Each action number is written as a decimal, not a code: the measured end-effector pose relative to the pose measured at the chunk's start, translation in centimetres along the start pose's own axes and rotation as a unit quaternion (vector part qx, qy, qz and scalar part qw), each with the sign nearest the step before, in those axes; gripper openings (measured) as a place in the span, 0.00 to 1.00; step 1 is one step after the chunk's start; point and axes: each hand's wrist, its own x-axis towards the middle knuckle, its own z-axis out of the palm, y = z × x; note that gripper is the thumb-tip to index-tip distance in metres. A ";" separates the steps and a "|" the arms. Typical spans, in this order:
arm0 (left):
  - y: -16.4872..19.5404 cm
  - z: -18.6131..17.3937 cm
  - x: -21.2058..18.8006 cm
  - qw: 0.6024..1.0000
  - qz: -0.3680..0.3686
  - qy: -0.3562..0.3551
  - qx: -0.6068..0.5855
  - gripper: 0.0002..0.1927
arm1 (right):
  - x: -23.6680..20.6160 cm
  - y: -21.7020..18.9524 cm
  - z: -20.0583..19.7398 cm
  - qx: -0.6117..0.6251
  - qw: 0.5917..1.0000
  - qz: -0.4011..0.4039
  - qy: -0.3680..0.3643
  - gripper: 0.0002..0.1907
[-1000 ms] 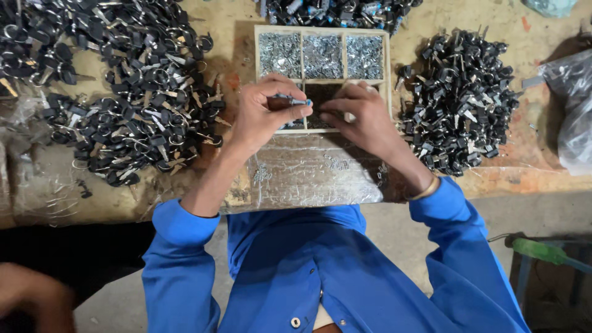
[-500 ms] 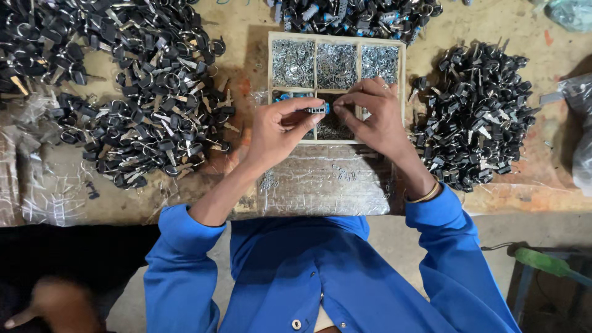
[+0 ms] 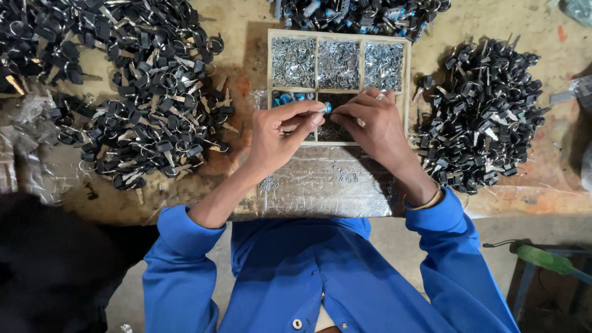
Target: The person sits at a workbench covered with piles of lock parts and assembles padlock cylinder cores. They pick small blue and metal components from a compartment tray, insert them into a lock body held in their hands, press the parts into place, and set finished cores into the tray compartment.
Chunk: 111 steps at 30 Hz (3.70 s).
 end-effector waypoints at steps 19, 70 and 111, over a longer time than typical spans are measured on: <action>-0.8 0.5 0.1 0.999 0.006 0.024 0.033 0.12 | 0.5 0.1 -0.6 0.098 0.989 0.045 0.105 0.09; -0.4 1.0 -0.2 0.998 0.023 0.032 0.057 0.10 | -0.4 -1.1 0.5 0.458 0.883 0.103 0.010 0.07; 0.3 0.9 -0.2 0.991 0.053 0.029 0.122 0.10 | 0.8 -1.3 -2.5 0.070 0.997 -0.041 0.004 0.07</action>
